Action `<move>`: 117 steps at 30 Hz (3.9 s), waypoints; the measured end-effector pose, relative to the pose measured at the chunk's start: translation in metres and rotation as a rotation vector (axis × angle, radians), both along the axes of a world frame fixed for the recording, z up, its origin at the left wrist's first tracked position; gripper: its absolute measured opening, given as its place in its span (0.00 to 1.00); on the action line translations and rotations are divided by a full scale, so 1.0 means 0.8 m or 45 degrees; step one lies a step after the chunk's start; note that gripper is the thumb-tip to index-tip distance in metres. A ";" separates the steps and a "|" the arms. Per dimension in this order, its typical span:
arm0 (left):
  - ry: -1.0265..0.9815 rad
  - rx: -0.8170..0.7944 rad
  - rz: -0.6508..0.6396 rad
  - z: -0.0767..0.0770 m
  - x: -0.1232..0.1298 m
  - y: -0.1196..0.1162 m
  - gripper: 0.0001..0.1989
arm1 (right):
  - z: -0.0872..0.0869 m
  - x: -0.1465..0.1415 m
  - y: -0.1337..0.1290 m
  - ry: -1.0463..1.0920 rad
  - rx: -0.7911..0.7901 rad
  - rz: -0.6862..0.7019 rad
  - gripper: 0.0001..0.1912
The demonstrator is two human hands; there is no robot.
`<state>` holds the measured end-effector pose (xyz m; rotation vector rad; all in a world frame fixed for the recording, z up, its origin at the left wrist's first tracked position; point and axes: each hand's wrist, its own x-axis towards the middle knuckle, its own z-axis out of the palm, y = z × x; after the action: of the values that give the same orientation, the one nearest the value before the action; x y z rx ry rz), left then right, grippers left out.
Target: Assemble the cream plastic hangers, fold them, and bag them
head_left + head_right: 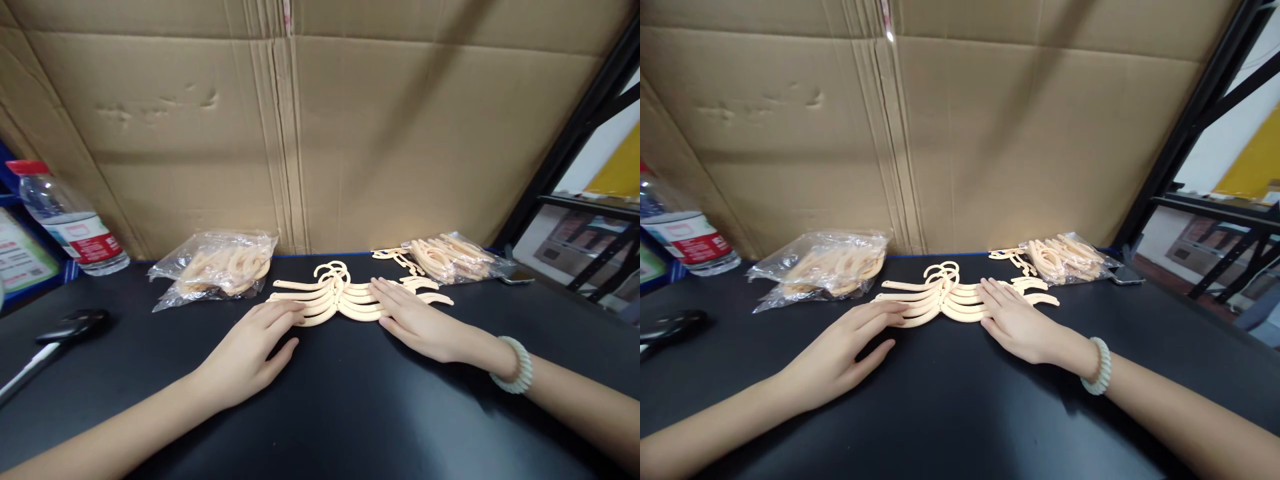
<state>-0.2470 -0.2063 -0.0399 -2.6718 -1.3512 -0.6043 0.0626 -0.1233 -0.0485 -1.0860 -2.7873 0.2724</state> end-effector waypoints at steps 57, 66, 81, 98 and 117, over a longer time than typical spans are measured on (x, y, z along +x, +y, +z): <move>0.047 -0.044 -0.056 0.000 -0.001 0.001 0.19 | -0.008 0.001 0.017 0.025 0.357 0.056 0.29; 0.013 0.004 -0.111 0.005 0.001 0.000 0.19 | 0.005 -0.006 0.006 0.109 0.543 0.224 0.26; -0.022 -0.002 -0.109 0.004 0.001 -0.001 0.16 | 0.006 -0.007 0.006 0.111 0.514 0.288 0.22; -0.034 0.010 -0.129 0.003 0.001 0.000 0.13 | 0.007 -0.006 0.006 0.114 0.517 0.292 0.21; -0.072 0.056 -0.125 -0.002 -0.002 -0.004 0.10 | 0.007 0.038 0.073 0.344 0.701 -0.026 0.14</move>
<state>-0.2486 -0.2094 -0.0415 -2.7179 -1.2102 -0.7165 0.0933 -0.0648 -0.0427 -0.8611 -2.3888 -0.3140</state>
